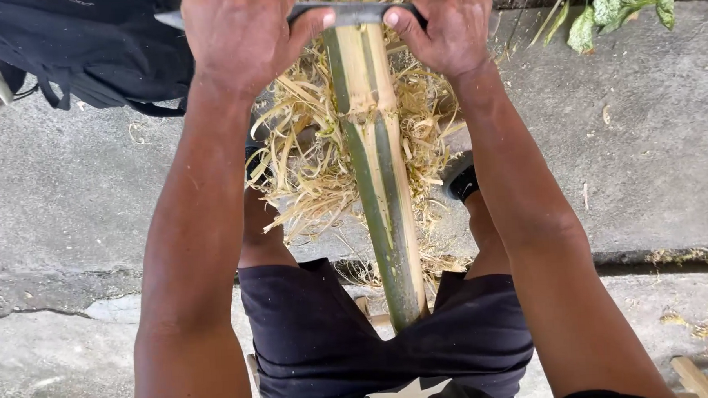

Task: Shave the outer layer of a bamboo stalk using a drawknife-like blade tool.

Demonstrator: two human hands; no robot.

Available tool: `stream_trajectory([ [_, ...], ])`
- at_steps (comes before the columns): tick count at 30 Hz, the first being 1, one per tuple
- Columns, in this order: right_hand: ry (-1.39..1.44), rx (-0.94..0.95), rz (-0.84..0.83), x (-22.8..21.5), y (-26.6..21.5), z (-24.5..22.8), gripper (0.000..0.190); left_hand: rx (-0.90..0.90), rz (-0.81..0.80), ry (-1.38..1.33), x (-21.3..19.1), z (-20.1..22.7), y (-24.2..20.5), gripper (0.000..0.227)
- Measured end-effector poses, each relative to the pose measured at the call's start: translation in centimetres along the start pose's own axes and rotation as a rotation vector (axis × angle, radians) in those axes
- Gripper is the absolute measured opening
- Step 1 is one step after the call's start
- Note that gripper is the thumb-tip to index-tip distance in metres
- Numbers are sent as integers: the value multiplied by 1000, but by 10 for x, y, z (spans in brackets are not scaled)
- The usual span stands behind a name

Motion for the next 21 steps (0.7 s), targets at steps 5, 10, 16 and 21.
stream_trajectory([
  [5, 66, 34, -57, -21, -38, -29, 72, -109, -291, 46, -9, 40, -31, 70],
  [10, 91, 3, -158, -35, -54, -31, 71, -206, -392, 7, -30, 74, -54, 68],
  [16, 50, -59, -94, -3, -8, 22, 73, -151, -342, 34, 21, 16, -27, 69],
  [21, -77, -116, 58, 26, 9, 44, 67, -39, -103, 112, 30, -10, -12, 60],
])
Point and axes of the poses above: each hand's wrist, its own y-axis towards the middle knuckle, its own x-axis out of the palm, z = x × y, the point moved 1 cm from there along y, towards the middle knuckle, and after that the axes turned 10 degrees about y, right-handed, at the moved point
